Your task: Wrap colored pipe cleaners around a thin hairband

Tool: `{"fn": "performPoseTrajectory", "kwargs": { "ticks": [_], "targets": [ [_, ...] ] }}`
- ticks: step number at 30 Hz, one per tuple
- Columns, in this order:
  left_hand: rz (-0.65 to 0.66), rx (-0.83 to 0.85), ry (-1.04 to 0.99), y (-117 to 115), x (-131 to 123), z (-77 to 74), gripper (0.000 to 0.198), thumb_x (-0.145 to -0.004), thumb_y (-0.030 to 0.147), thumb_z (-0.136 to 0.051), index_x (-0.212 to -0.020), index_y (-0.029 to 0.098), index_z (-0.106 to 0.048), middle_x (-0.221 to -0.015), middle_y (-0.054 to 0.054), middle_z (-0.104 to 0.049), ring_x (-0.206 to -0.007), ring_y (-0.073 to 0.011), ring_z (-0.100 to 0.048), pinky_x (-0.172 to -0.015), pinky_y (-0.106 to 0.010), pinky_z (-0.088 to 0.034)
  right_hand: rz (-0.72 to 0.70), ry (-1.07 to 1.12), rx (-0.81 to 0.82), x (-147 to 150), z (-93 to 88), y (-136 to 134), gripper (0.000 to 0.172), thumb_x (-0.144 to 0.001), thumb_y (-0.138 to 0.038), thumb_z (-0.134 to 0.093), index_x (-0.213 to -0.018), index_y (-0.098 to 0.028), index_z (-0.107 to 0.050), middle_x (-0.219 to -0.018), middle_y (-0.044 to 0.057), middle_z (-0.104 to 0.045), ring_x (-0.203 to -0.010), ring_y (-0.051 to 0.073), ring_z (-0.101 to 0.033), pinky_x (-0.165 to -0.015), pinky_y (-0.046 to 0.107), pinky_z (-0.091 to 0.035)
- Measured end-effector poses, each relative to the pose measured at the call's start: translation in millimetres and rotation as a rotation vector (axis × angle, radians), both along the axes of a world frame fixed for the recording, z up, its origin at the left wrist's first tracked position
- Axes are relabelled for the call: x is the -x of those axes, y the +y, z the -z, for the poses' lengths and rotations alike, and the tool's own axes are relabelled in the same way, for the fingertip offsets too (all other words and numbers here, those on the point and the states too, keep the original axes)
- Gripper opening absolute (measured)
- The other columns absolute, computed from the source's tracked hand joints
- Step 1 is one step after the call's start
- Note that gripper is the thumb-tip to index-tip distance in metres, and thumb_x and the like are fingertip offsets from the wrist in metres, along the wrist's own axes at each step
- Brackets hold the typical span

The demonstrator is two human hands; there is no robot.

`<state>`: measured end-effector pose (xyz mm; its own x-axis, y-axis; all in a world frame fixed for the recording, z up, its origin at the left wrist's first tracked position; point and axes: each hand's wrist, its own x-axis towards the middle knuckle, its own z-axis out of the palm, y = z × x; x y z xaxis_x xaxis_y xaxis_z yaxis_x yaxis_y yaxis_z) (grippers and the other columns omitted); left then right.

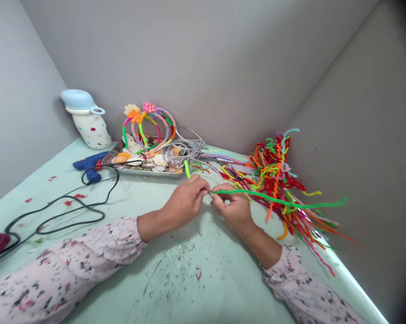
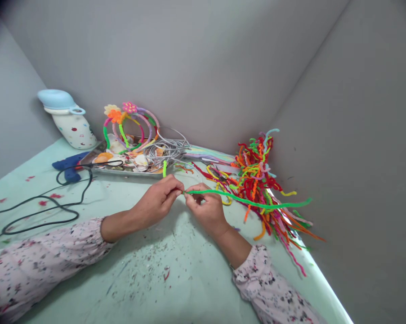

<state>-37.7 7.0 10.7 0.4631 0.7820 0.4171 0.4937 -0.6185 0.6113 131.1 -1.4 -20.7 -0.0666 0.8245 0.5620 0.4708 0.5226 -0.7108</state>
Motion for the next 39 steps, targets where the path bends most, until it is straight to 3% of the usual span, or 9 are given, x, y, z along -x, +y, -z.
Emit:
{"fn": "performPoseTrajectory", "kwargs": {
  "ticks": [8, 15, 20, 30, 39],
  "targets": [
    [-0.007, 0.006, 0.01, -0.1, -0.3, 0.3, 0.015, -0.088, 0.011, -0.041, -0.088, 0.016, -0.055, -0.085, -0.003, -0.053, -0.078, -0.0154, -0.051, -0.071, -0.029, -0.041, -0.005, -0.055, -0.095, 0.3, -2.6, -0.9, 0.007, -0.079, -0.017, -0.06, -0.077, -0.021, -0.065, -0.075, 0.0, -0.067, -0.063, 0.012, -0.062, -0.055, 0.023, -0.05],
    [-0.005, 0.011, 0.001, -0.1, -0.4, -1.4, 0.016, -0.088, 0.01, -0.041, -0.087, 0.016, -0.055, -0.085, -0.003, -0.054, -0.078, -0.0152, -0.051, -0.072, -0.029, -0.041, -0.018, -0.015, -0.041, 0.1, -2.0, -2.3, 0.005, -0.08, -0.019, -0.059, -0.08, -0.02, -0.064, -0.079, 0.002, -0.067, -0.071, 0.015, -0.063, -0.058, 0.025, -0.053],
    [0.005, 0.005, -0.001, -0.2, -0.6, -0.6, 0.015, -0.088, 0.011, -0.041, -0.087, 0.016, -0.055, -0.084, -0.003, -0.053, -0.079, -0.0155, -0.051, -0.073, -0.029, -0.041, -0.053, 0.043, -0.011, 0.5, -0.4, 0.2, 0.007, -0.079, -0.016, -0.059, -0.077, -0.02, -0.064, -0.077, 0.002, -0.066, -0.066, 0.014, -0.063, -0.055, 0.025, -0.051],
    [-0.01, 0.033, -0.001, -0.1, -0.9, 1.7, 0.013, -0.089, 0.013, -0.04, -0.088, 0.016, -0.053, -0.085, -0.004, -0.053, -0.08, -0.0162, -0.051, -0.074, -0.031, -0.041, -0.015, -0.063, -0.047, -0.9, -0.7, -0.5, 0.005, -0.081, -0.018, -0.059, -0.079, -0.021, -0.062, -0.078, 0.001, -0.065, -0.073, 0.014, -0.061, -0.061, 0.025, -0.049],
    [-0.003, 0.009, 0.014, -2.4, -0.5, -2.0, 0.007, -0.084, 0.013, -0.045, -0.088, 0.016, -0.051, -0.084, -0.003, -0.053, -0.075, -0.0148, -0.049, -0.064, -0.028, -0.039, -0.042, -0.005, -0.144, 1.6, -4.8, -1.4, 0.009, -0.078, -0.012, -0.06, -0.078, -0.02, -0.063, -0.074, 0.0, -0.064, -0.064, 0.012, -0.058, -0.056, 0.023, -0.048]
  ]
}}
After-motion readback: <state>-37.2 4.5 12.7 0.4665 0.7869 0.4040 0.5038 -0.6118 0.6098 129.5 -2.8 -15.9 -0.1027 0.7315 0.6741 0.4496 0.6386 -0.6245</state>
